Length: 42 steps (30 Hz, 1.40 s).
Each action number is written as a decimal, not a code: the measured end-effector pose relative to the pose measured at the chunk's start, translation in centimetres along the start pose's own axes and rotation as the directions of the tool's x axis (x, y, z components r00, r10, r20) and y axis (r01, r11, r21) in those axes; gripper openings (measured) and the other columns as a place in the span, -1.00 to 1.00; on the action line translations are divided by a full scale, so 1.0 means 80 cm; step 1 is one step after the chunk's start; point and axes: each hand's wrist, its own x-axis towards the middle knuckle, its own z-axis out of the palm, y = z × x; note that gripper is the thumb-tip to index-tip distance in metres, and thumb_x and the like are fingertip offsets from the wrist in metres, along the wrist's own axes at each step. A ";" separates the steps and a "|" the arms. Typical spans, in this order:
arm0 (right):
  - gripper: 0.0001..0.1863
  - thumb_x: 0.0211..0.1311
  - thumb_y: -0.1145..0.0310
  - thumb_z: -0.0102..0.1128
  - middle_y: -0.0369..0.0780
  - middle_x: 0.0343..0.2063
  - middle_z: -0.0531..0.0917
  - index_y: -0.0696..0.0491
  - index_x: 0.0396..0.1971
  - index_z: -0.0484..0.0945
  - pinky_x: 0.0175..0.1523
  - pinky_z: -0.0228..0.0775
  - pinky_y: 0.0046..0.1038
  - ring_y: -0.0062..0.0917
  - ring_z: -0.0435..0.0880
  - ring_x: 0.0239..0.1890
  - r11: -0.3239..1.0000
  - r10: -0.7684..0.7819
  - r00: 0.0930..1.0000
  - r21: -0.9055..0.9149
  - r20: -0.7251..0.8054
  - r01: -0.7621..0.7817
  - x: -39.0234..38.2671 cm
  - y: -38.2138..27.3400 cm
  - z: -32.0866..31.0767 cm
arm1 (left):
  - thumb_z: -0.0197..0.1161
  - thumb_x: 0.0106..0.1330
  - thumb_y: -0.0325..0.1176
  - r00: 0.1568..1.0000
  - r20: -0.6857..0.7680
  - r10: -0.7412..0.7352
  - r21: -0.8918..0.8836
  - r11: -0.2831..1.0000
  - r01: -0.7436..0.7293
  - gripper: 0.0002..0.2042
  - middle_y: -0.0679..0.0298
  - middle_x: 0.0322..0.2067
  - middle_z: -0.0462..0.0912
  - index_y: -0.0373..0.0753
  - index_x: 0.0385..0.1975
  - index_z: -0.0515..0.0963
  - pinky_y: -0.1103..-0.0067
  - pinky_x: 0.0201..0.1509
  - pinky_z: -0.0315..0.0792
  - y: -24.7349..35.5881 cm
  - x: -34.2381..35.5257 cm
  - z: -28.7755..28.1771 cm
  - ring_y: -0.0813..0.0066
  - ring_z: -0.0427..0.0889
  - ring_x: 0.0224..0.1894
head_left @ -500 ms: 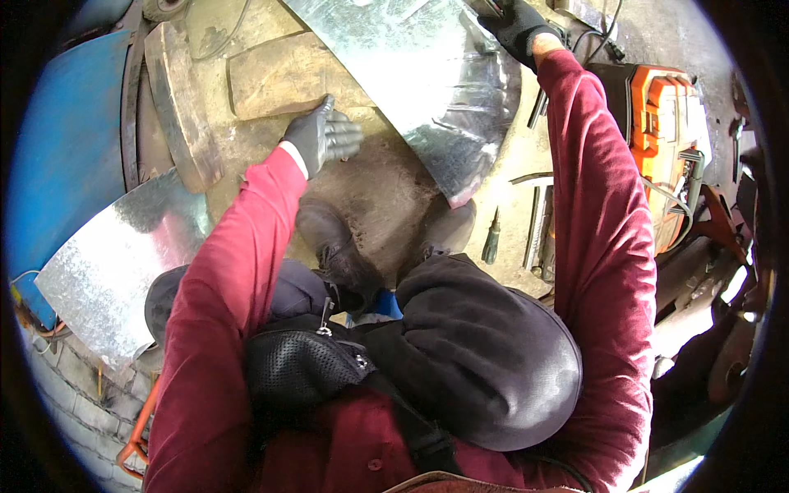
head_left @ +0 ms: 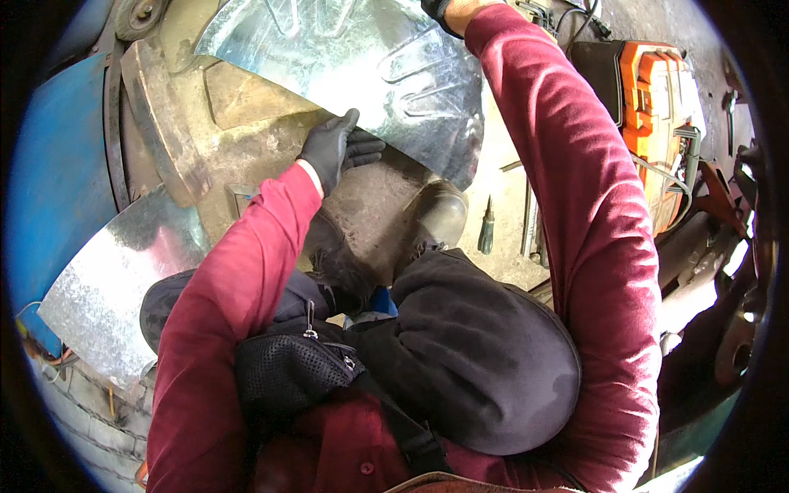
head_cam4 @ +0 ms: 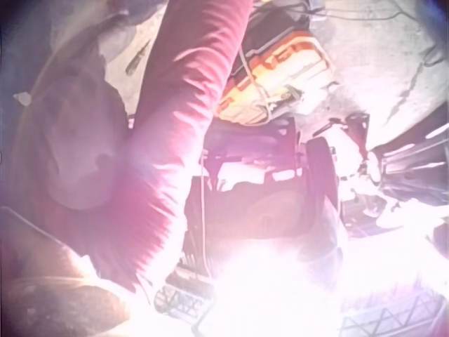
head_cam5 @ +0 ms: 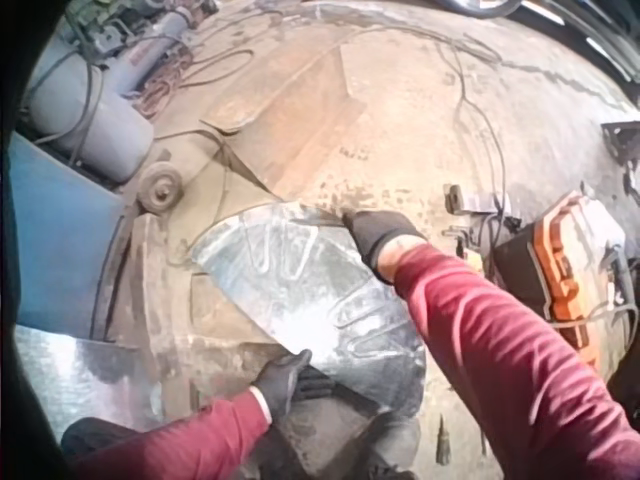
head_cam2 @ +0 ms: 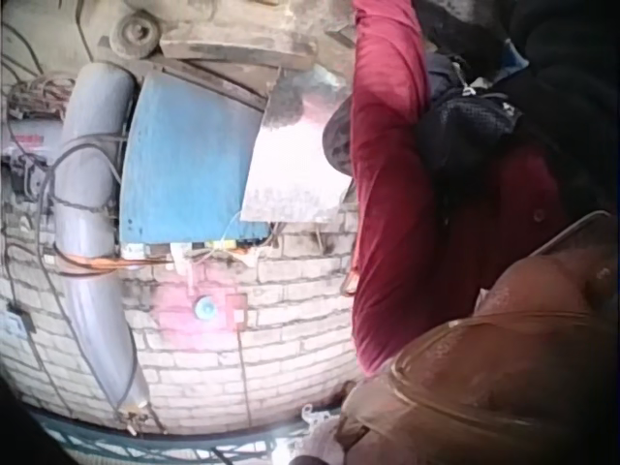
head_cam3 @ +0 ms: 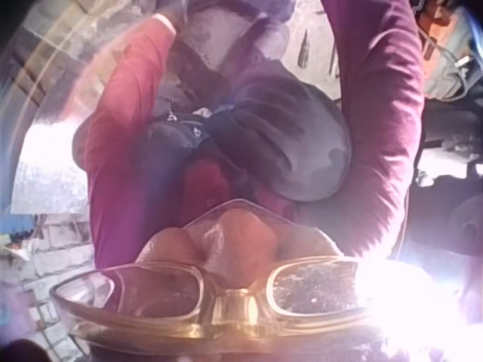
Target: The person sits on the floor and uses a hammer and a metal dolly to shape a curved metal sheet. They repeatedly strike the sheet to form a specific curve, adjusting its position as needed.
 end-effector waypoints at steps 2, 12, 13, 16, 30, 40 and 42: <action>-0.65 0.38 0.47 0.02 0.12 -0.07 0.74 0.12 0.11 0.59 0.12 0.58 -0.11 0.02 0.74 0.04 0.998 0.036 0.998 -0.056 -0.044 -0.038 -0.018 0.011 -0.022 | 0.21 0.58 -0.03 0.999 0.030 0.020 -0.005 1.000 -0.020 -0.52 -0.13 0.03 0.57 -0.37 0.15 0.37 0.12 0.18 0.64 -0.006 0.007 0.024 -0.03 0.69 0.07; -0.78 0.63 0.34 0.07 -0.19 -0.25 0.65 0.20 0.01 0.54 -0.01 0.47 -0.54 -0.58 0.63 -0.15 0.676 0.565 0.809 0.655 -0.164 -0.339 -0.289 0.048 0.059 | 0.22 0.55 0.02 0.997 0.072 0.042 -0.023 0.999 -0.041 -0.34 -0.32 0.17 0.51 -0.45 0.32 0.22 0.03 0.34 0.54 -0.019 0.014 0.016 -0.20 0.59 0.24; -0.77 0.62 0.35 0.06 -0.11 -0.24 0.67 0.19 0.04 0.54 -0.01 0.48 -0.45 -0.47 0.66 -0.16 0.602 0.627 0.770 0.701 -0.119 -0.382 -0.324 0.048 0.081 | 0.22 0.55 0.02 0.998 0.046 0.053 0.018 0.998 -0.054 -0.34 -0.30 0.17 0.51 -0.45 0.32 0.24 0.04 0.34 0.54 -0.009 0.009 0.014 -0.17 0.60 0.24; -0.69 0.63 0.34 0.07 -0.11 -0.19 0.69 0.21 0.17 0.50 0.03 0.50 -0.40 -0.45 0.65 -0.14 0.471 0.684 0.729 0.785 -0.037 -0.402 -0.400 0.019 0.136 | 0.27 0.50 0.08 0.990 -0.007 0.143 0.115 0.983 -0.141 -0.31 -0.22 0.17 0.55 -0.43 0.31 0.31 0.10 0.32 0.55 0.020 -0.009 -0.016 -0.11 0.61 0.22; -0.83 0.63 0.40 0.05 -0.17 -0.30 0.67 0.17 0.01 0.52 -0.09 0.47 -0.45 -0.51 0.62 -0.24 0.401 0.698 0.716 0.840 -0.022 -0.366 -0.374 -0.041 0.193 | 0.23 0.54 0.04 0.986 -0.064 0.151 0.107 0.984 -0.144 -0.43 -0.18 0.03 0.63 -0.37 0.22 0.32 0.14 0.24 0.62 0.017 -0.005 -0.044 -0.05 0.69 0.11; -0.75 0.60 0.39 0.09 -0.03 0.03 0.59 0.21 0.09 0.53 0.22 0.40 -0.38 -0.31 0.56 0.10 0.660 0.610 0.726 0.711 -0.318 -0.244 -0.381 -0.040 0.192 | 0.27 0.47 0.17 0.987 -0.153 0.045 0.320 0.948 0.007 -0.43 -0.07 -0.17 0.76 -0.37 -0.08 0.60 0.28 -0.01 0.70 0.003 -0.006 -0.071 0.11 0.81 -0.16; -0.77 0.59 0.39 0.09 -0.03 -0.02 0.58 0.20 0.07 0.55 0.22 0.40 -0.36 -0.26 0.54 0.09 0.704 0.631 0.702 0.623 -0.329 -0.341 -0.389 -0.048 0.167 | 0.27 0.47 0.18 0.998 -0.048 -0.038 0.378 0.924 0.054 -0.44 -0.06 -0.22 0.77 -0.35 -0.13 0.61 0.29 -0.05 0.71 0.002 -0.009 -0.082 0.14 0.81 -0.21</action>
